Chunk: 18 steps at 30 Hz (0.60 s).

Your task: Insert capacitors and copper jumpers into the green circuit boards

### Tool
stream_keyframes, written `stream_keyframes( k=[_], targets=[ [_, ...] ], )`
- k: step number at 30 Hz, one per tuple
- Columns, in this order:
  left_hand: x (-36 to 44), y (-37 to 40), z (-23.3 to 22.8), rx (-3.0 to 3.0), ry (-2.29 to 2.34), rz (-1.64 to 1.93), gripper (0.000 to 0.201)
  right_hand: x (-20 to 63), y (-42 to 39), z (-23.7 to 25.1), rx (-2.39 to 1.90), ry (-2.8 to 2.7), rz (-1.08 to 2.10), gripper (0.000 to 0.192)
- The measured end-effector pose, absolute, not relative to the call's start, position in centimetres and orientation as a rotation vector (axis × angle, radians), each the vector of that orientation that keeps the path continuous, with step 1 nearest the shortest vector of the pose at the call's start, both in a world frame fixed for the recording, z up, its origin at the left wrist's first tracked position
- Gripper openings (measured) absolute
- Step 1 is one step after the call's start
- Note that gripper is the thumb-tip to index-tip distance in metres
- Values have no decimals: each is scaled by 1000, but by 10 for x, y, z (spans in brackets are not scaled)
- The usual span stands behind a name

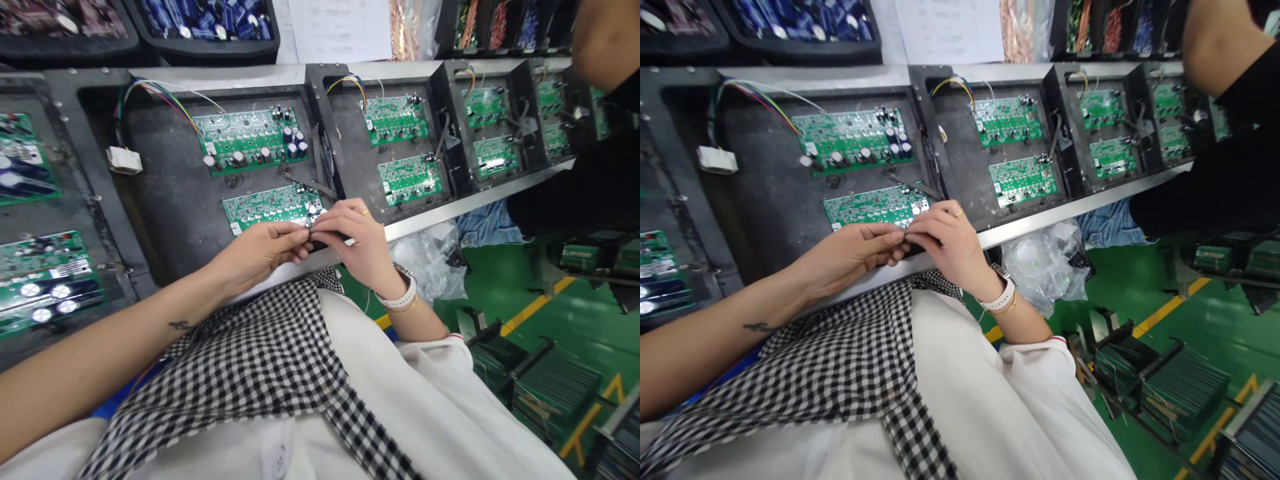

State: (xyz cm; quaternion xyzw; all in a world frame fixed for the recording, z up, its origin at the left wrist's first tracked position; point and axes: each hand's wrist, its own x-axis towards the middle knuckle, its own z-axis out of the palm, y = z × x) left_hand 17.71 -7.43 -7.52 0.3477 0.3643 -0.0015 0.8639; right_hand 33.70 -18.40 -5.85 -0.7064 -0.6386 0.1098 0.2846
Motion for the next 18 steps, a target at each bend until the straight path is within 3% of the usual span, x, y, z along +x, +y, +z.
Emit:
stream_keyframes(
  k=[4,9,18],
  targets=[
    [176,-71,-73,735,838,52,17,379,-140,-61,-1933,-1904,167,18],
    [167,-67,-70,746,839,95,18,414,-94,-84,-1791,-2314,262,16],
    [160,-63,-68,749,948,150,19,411,-98,-99,-1828,-2252,307,15]
  ],
)
